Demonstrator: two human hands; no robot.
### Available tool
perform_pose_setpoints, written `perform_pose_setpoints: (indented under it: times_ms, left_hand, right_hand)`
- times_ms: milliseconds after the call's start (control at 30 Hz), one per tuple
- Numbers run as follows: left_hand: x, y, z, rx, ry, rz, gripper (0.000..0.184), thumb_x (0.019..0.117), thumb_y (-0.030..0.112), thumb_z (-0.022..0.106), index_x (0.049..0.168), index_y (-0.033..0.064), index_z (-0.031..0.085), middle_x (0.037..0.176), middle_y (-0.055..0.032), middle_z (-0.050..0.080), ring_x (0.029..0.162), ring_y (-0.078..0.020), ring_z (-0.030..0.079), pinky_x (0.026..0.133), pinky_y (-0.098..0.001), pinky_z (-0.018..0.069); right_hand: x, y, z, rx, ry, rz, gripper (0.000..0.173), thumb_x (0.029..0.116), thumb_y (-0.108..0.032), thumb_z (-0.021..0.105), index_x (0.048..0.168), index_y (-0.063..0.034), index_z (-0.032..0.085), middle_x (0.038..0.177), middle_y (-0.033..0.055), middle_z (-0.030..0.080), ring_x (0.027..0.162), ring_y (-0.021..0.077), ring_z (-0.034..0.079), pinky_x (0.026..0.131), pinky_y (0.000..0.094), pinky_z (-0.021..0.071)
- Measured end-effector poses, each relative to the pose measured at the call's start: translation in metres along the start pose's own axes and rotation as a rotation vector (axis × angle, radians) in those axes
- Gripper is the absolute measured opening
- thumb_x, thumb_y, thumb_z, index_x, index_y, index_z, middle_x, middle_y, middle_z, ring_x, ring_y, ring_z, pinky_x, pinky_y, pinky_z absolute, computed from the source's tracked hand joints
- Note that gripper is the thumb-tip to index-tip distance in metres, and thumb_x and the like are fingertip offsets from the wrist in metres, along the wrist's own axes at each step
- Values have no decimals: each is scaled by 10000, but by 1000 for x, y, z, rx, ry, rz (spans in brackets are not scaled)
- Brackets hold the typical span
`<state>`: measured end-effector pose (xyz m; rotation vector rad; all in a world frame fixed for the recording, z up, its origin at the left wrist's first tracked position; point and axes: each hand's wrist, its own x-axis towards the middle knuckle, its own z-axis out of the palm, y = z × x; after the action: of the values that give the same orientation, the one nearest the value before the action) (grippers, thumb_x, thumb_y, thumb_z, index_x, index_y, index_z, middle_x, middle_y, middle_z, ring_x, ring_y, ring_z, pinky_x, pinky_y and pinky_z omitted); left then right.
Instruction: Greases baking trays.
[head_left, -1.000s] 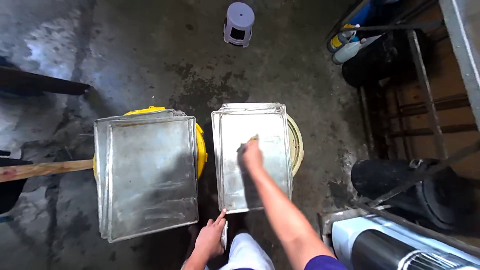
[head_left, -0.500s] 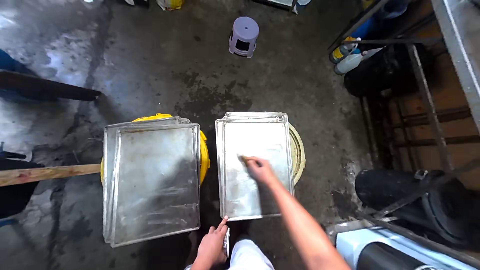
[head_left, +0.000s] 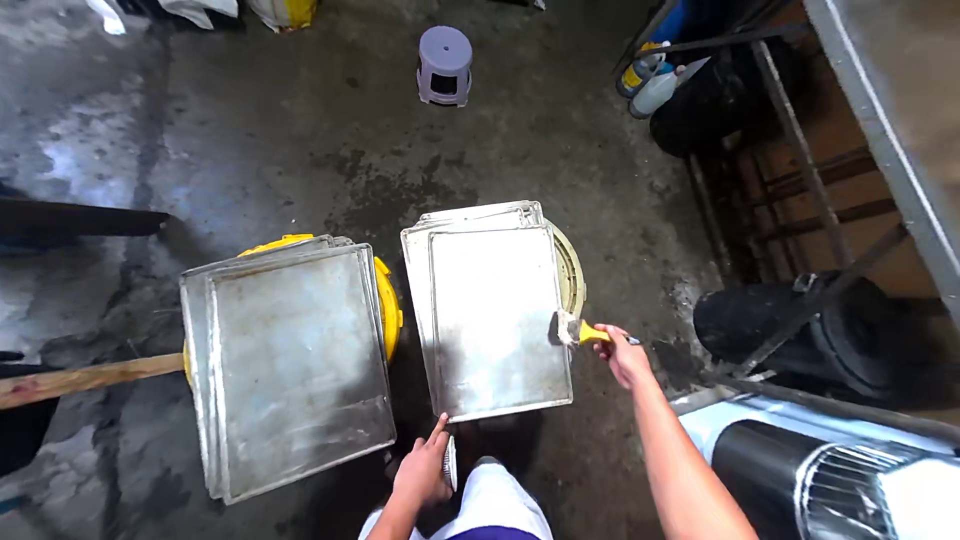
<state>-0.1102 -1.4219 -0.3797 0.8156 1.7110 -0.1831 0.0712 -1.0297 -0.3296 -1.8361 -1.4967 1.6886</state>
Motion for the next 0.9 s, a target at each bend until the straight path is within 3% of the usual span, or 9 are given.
perform_pose_setpoints:
  times_ms: [133,200,267,333,367,467,533,633,900]
  left_hand:
    - [-3,-19,1,-122,36,148,1018,654,475,915,1517,181,463,1733,31,117,1426,-353,449,1030,-587,495]
    - [-5,-34,-3,-415,193,311,1012,577,516,929,1435,128,560,1679,-89,285,1483,-363,365,1135,-623,369]
    - [-3,-36,-11,-877,352,436,1050,555,388,944,1425,-9,512,1545,-186,460,1483,-298,374,1232,-499,315]
    - [7,-33,-25,-1264,399,457,1188,632,267,900,1564,-49,236,1486,-203,507,1371,-227,518,1149,-388,449]
    - [13,-31,-32,-1402,422,442,1111,692,230,848,1574,-29,224,1446,-194,543,1304,-213,569,1096,-374,492]
    - [25,-30,-47,-1643,533,332,613,909,131,674,1443,-25,419,1247,-189,651,1088,-215,666,947,-393,566]
    - [24,-37,-52,-1708,638,279,521,963,94,648,1428,-33,449,1248,-206,647,1088,-235,662,953,-415,560]
    - [-1,-75,-51,-1761,740,313,583,926,132,674,1434,-29,438,1268,-190,640,1107,-218,655,972,-399,555]
    - [-104,-247,-6,-1794,1004,318,758,797,285,736,1417,-28,432,1200,-141,673,1043,-157,683,920,-357,590]
  right_hand:
    - [-49,77,-15,384,-2,281,549,1114,-386,204,1219,-50,625,1165,101,704,986,209,658,809,410,531]
    - [-62,113,-2,409,-8,360,572,1111,-400,181,1171,-68,643,1050,88,701,906,217,647,785,432,526]
    - [-71,130,9,428,-9,411,570,1110,-406,187,1139,-81,654,991,87,702,867,223,648,775,438,527]
    - [-84,131,18,403,15,416,558,1115,-403,212,1112,-89,673,961,72,708,828,204,642,726,400,516]
    - [-93,129,21,376,8,413,552,1120,-399,220,1121,-85,675,977,74,711,842,206,642,730,401,513]
    - [-128,132,37,296,-42,405,526,1131,-368,250,1202,-43,657,1033,108,696,900,232,643,779,442,526]
    - [-156,137,56,263,-53,378,501,1138,-342,271,1250,-10,630,1055,129,678,887,236,637,776,440,539]
    - [-200,142,95,252,-103,314,488,1138,-313,283,1267,9,625,1124,138,700,921,226,664,776,413,558]
    - [-290,133,229,104,-354,215,453,1128,-294,342,1384,-16,591,1261,165,685,1071,257,678,890,440,563]
